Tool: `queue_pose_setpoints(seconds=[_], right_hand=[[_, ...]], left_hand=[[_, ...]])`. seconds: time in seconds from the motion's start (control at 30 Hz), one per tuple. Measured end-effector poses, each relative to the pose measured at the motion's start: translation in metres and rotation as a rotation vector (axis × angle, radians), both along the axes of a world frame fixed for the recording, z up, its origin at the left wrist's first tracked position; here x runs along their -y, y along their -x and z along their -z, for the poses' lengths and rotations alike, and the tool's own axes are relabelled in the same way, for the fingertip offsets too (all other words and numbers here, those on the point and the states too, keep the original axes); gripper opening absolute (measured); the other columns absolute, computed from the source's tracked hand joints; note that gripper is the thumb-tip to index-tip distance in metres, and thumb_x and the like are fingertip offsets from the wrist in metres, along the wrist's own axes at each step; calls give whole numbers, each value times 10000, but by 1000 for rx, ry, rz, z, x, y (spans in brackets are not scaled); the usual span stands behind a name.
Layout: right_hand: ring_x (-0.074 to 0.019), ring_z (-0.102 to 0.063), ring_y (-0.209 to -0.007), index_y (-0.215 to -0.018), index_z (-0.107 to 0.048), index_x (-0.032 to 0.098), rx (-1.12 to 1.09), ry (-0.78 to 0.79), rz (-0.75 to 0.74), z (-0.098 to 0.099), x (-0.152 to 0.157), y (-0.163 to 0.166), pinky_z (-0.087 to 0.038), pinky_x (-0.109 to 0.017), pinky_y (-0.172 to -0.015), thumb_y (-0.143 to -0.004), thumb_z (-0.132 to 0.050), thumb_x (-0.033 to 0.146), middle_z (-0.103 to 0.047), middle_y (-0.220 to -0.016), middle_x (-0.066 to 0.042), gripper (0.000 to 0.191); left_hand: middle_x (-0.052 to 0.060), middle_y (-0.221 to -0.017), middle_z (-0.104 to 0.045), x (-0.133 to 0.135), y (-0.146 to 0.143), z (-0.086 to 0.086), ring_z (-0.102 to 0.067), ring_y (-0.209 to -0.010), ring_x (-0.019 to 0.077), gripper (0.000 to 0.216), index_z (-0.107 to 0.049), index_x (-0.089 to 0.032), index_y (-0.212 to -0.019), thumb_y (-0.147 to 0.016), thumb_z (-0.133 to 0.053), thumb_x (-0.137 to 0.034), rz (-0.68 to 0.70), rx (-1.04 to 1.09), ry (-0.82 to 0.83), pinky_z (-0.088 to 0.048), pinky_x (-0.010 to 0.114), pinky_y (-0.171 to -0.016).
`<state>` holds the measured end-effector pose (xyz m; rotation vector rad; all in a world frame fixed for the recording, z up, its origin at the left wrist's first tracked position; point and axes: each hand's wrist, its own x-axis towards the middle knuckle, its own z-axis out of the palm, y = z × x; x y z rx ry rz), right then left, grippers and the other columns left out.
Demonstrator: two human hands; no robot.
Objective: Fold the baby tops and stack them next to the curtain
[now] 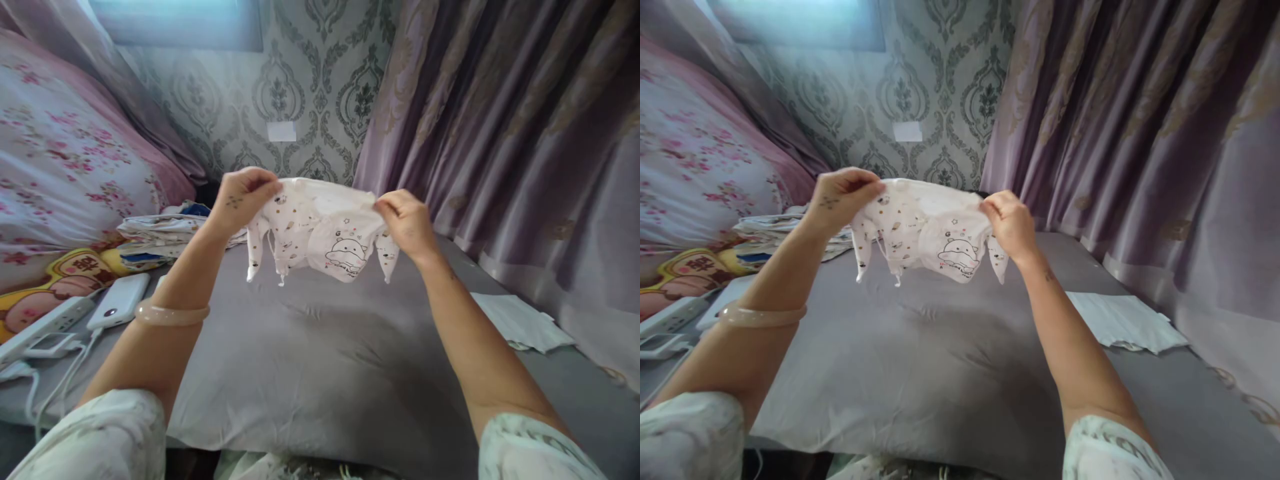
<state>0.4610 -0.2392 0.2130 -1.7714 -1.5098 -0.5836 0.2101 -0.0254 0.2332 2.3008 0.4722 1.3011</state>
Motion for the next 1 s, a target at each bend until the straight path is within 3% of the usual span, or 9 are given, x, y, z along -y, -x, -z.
queue_pose_setpoints(seconds=[0.1, 0.23, 0.37, 0.53, 0.7, 0.83, 1.0], right_hand=[[-246, -571, -991, -855, -744, 247, 113, 83, 43, 13, -13, -2, -377, -432, -912, -957, -502, 404, -672, -1054, -76, 307], [-249, -541, -1023, -878, -738, 243, 145, 10, 146, 17, -27, -11, -336, -443, -942, -972, -477, 363, -649, -1081, -73, 303], [-247, -533, -1029, -889, -729, 228, 154, -18, 180, 11, -34, -17, -323, -435, -943, -979, -462, 345, -639, -1090, -80, 305], [-248, -543, -1028, -854, -720, 215, 139, -36, 195, 9, -35, -16, -313, -446, -961, -979, -458, 336, -648, -1065, -82, 315], [-288, -500, -1107, -947, -714, 240, 159, -212, 262, 0, -30, -10, -287, -489, -985, -991, -401, 372, -615, -1153, -97, 343], [-285, -493, -1097, -931, -716, 253, 210, -117, 203, -1, -30, -6, -283, -494, -992, -994, -387, 381, -621, -1122, -86, 358], [-301, -464, -1115, -933, -720, 243, 181, -145, 259, 2, -32, -9, -289, -498, -968, -985, -412, 377, -601, -1145, -101, 340]], left_hand=[[32, -749, -615, -9, -11, 12, -555, -724, 164, 199, -722, -194, -741, -743, -659, -383, -93, -128, -73, -469, 293, -724], [52, -888, -608, -18, -25, 25, -542, -915, 228, 178, -738, -223, -800, -771, -657, -379, -286, 37, -134, -436, 378, -882], [61, -968, -598, -18, -31, 23, -488, -1044, 281, 145, -749, -247, -794, -767, -692, -377, -358, 73, -149, -359, 471, -973], [58, -987, -589, -14, -31, 19, -466, -1073, 291, 125, -748, -249, -777, -766, -709, -367, -334, -1, -108, -325, 505, -986], [58, -1063, -567, -8, -36, 10, -423, -1127, 292, 153, -729, -263, -852, -831, -651, -393, -336, 97, -161, -318, 482, -994], [58, -1030, -577, -6, -43, 9, -430, -1110, 300, 171, -722, -254, -797, -830, -648, -405, -322, 63, -154, -328, 477, -974], [58, -1059, -580, -5, -47, 12, -415, -1139, 311, 127, -729, -255, -795, -798, -681, -372, -333, 77, -144, -318, 485, -986]])
